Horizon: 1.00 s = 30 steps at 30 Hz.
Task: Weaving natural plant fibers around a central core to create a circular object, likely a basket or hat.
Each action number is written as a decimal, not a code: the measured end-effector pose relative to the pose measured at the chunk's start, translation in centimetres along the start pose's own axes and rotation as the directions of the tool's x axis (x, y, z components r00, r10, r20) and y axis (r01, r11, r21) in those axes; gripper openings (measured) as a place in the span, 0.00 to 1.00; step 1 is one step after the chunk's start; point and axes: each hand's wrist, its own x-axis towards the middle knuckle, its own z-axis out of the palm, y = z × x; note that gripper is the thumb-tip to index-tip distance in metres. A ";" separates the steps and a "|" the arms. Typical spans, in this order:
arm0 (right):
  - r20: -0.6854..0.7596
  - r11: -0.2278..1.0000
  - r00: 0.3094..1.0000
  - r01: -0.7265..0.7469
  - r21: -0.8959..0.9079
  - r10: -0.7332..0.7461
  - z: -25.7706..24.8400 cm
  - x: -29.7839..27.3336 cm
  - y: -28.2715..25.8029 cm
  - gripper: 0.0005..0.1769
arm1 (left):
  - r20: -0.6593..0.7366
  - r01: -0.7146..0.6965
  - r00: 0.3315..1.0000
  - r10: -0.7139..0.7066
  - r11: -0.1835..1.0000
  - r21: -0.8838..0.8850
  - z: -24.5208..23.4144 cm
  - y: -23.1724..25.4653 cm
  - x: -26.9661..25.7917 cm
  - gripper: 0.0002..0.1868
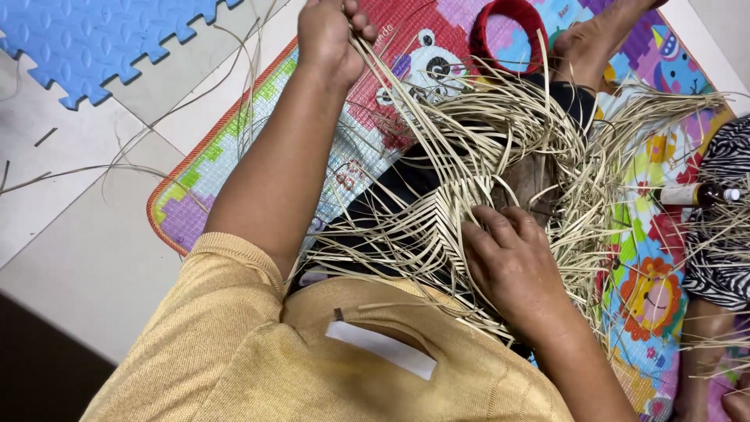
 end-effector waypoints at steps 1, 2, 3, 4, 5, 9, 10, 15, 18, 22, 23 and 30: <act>0.000 1.000 1.000 0.001 0.001 -0.001 0.0 0.0 0.0 0.24 | -0.001 -0.001 1.000 0.001 1.000 0.000 -0.2 0.3 0.0 0.12; -0.009 1.000 1.000 0.006 -0.005 -0.006 0.1 0.0 0.1 0.24 | 0.030 -0.068 0.997 0.068 0.998 0.005 -0.4 0.6 0.1 0.13; -0.018 1.000 1.000 0.009 -0.010 -0.010 0.1 -0.1 0.1 0.23 | 0.062 -0.134 0.989 0.133 0.991 0.007 -0.5 0.8 0.1 0.13; -0.019 1.000 1.000 0.009 -0.010 -0.009 -0.1 -0.1 0.1 0.23 | 0.063 -0.134 0.989 0.133 0.991 0.007 -0.5 0.9 -0.4 0.13; 0.017 1.000 1.000 0.001 -0.002 -0.001 -0.2 -0.1 0.2 0.24 | 0.199 -0.219 0.962 0.187 0.964 0.153 -0.4 0.9 -0.9 0.14; 0.001 0.970 1.000 -0.002 0.243 0.002 -3.9 0.2 0.8 0.20 | 0.640 -0.298 0.764 -0.080 0.837 0.460 1.7 3.1 -8.0 0.19; 0.003 0.970 1.000 -0.015 0.241 0.015 -4.6 0.2 1.4 0.20 | 0.646 -0.292 0.758 -0.089 0.840 0.458 1.8 3.1 -9.3 0.19; -0.514 0.936 0.848 0.069 0.345 0.127 -6.8 1.2 3.4 0.12 | 0.864 -0.686 0.404 -0.300 0.525 0.503 2.6 2.7 -14.1 0.15; -0.652 0.943 0.748 0.111 0.312 0.128 -7.0 2.2 3.8 0.12 | 0.754 -0.805 0.417 -0.507 0.178 0.565 3.4 2.6 -16.1 0.12; -0.695 0.963 0.719 0.182 0.199 0.008 -6.9 2.4 2.9 0.19 | 0.835 -0.908 0.304 -0.458 0.124 0.399 2.8 1.7 -17.0 0.02; -0.672 0.996 0.740 0.085 0.041 -0.035 -6.6 2.9 2.9 0.14 | 0.805 -0.915 0.320 -0.499 0.058 0.399 3.0 1.6 -17.2 0.03; -0.468 0.998 0.883 -0.015 0.058 0.040 -4.4 2.7 3.7 0.07 | 0.805 -0.940 0.313 -0.504 -0.042 0.339 3.1 1.1 -17.3 0.05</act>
